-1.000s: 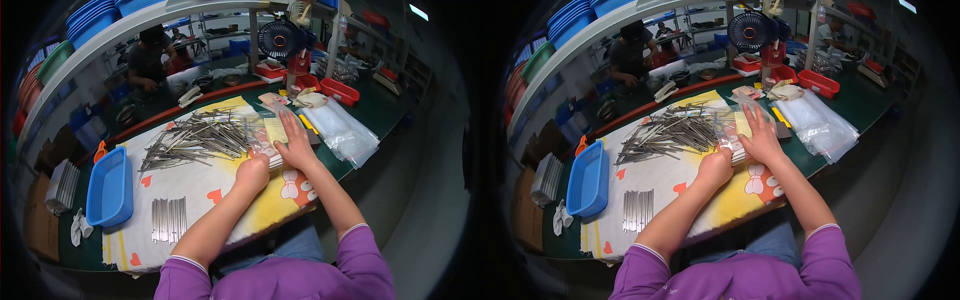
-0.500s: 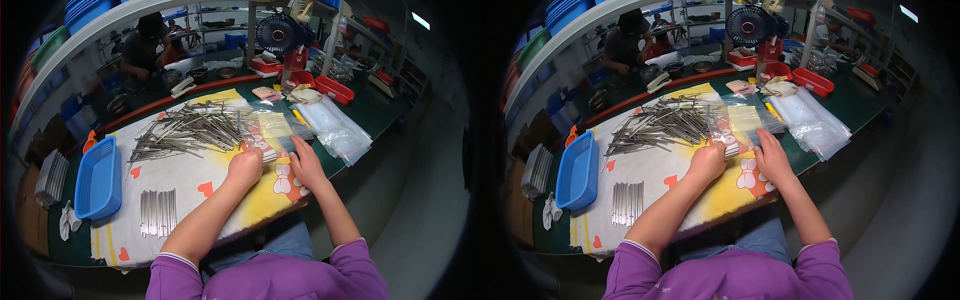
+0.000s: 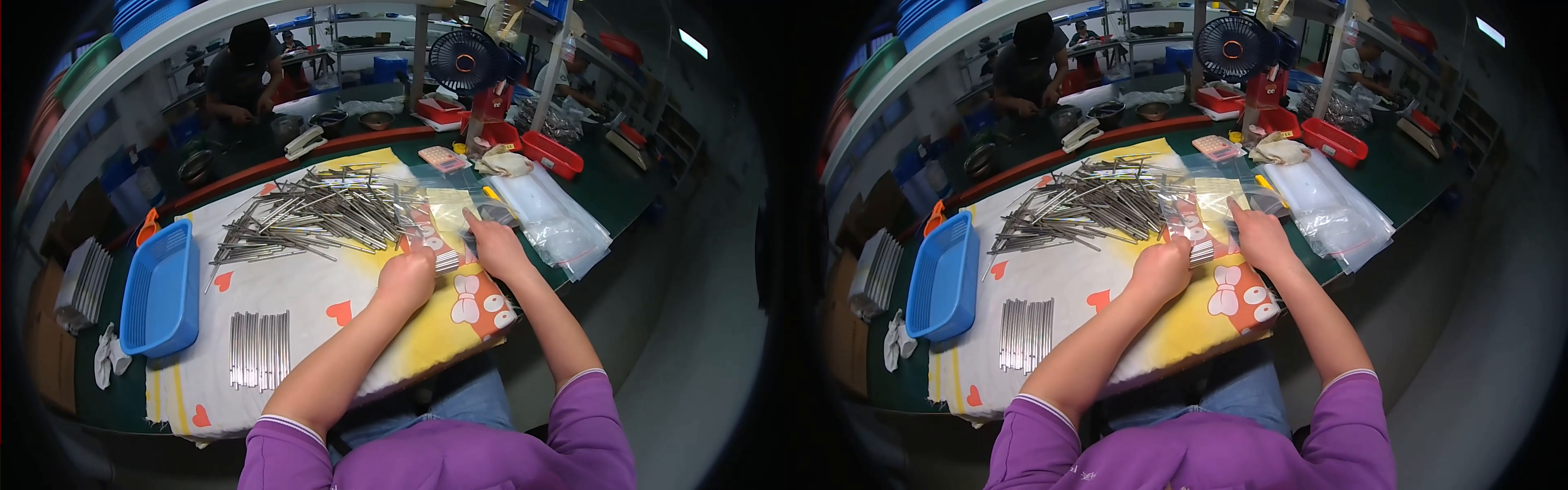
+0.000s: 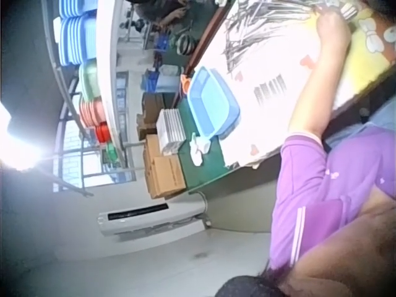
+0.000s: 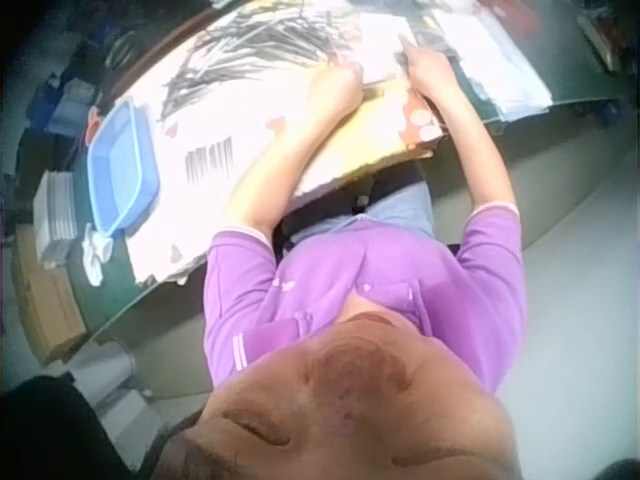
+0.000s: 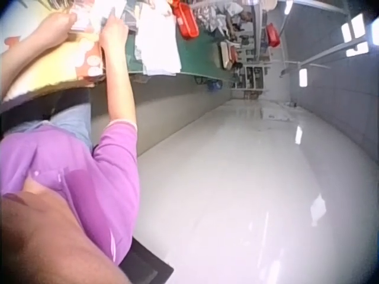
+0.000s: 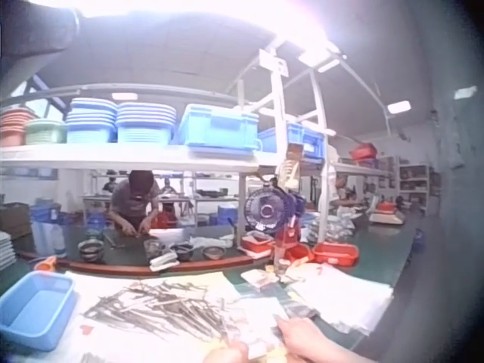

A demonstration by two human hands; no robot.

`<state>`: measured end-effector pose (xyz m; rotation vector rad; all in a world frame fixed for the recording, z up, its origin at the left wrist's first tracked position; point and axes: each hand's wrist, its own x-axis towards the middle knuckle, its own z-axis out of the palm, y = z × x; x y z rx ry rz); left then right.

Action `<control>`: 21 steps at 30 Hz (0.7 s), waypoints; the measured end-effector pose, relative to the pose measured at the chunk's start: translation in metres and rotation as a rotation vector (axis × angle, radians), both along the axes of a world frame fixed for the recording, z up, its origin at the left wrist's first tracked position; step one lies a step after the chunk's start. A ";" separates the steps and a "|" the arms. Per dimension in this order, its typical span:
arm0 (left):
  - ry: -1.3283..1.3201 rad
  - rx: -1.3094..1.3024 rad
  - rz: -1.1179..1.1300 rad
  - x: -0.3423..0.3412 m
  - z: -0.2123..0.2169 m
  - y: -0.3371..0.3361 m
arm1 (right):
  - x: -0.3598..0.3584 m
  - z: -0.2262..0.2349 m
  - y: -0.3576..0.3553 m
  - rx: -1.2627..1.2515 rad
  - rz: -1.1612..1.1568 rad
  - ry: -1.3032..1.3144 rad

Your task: Sorting and packing metal rods into plastic bags at a workstation.

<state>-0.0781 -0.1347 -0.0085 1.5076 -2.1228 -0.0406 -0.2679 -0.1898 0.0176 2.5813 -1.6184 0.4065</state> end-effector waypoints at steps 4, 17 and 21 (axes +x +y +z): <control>0.014 -0.045 -0.029 -0.001 -0.004 -0.003 | 0.006 -0.004 -0.032 -0.042 0.049 0.132; 0.037 -0.020 -0.036 -0.003 -0.003 -0.003 | 0.033 -0.037 -0.104 -0.015 -0.072 -0.178; 0.012 -0.005 -0.026 -0.001 -0.001 -0.001 | 0.053 -0.027 -0.092 -0.032 -0.078 -0.104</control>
